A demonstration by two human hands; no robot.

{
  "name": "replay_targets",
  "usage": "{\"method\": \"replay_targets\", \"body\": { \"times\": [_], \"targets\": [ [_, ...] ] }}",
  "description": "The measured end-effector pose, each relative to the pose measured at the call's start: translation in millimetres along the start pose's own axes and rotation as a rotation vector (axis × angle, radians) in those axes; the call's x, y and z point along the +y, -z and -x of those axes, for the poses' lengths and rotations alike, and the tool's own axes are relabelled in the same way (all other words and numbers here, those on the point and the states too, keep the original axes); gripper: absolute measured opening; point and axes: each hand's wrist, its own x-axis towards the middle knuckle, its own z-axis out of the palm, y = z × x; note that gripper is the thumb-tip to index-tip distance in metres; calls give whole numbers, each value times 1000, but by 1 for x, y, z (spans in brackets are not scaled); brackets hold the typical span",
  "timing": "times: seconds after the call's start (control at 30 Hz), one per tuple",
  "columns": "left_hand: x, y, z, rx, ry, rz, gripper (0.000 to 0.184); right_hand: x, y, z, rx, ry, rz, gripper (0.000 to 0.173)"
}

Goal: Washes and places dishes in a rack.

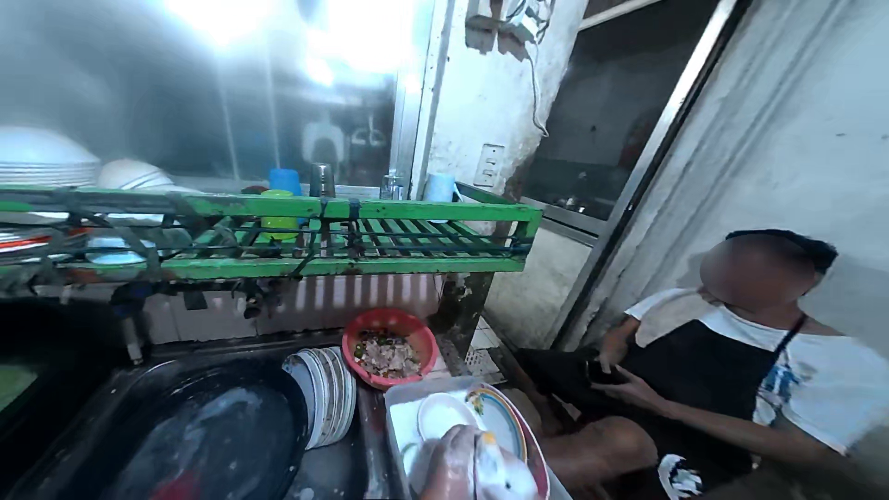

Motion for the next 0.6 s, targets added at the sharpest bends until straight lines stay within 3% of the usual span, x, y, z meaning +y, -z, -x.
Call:
{"method": "replay_targets", "body": {
  "times": [0.03,0.1,0.17,0.23,0.33,0.37,0.43,0.53,0.6],
  "targets": [
    [3,5,-1,-82,85,-24,32,7,1,5,-76,112,162,41],
    [4,17,-14,-296,419,60,29,21,7,11,-256,378,497,40],
    [-1,19,-22,-386,585,154,41,27,10,11,-306,496,535,36],
    [2,12,-18,-290,466,213,53,27,13,3,-210,266,253,38],
    [-5,-13,-8,-63,-15,111,39,16,15,-8,84,-90,-203,33],
    [-6,-17,-6,-31,-53,69,39,13,11,-6,125,-94,-191,33],
    [3,-8,-6,-129,165,46,43,17,5,6,41,44,49,42],
    [7,15,-24,-417,581,42,60,28,2,16,-255,310,488,38],
    [8,21,-25,-470,608,38,73,22,4,17,-285,315,392,32]
  ]
}}
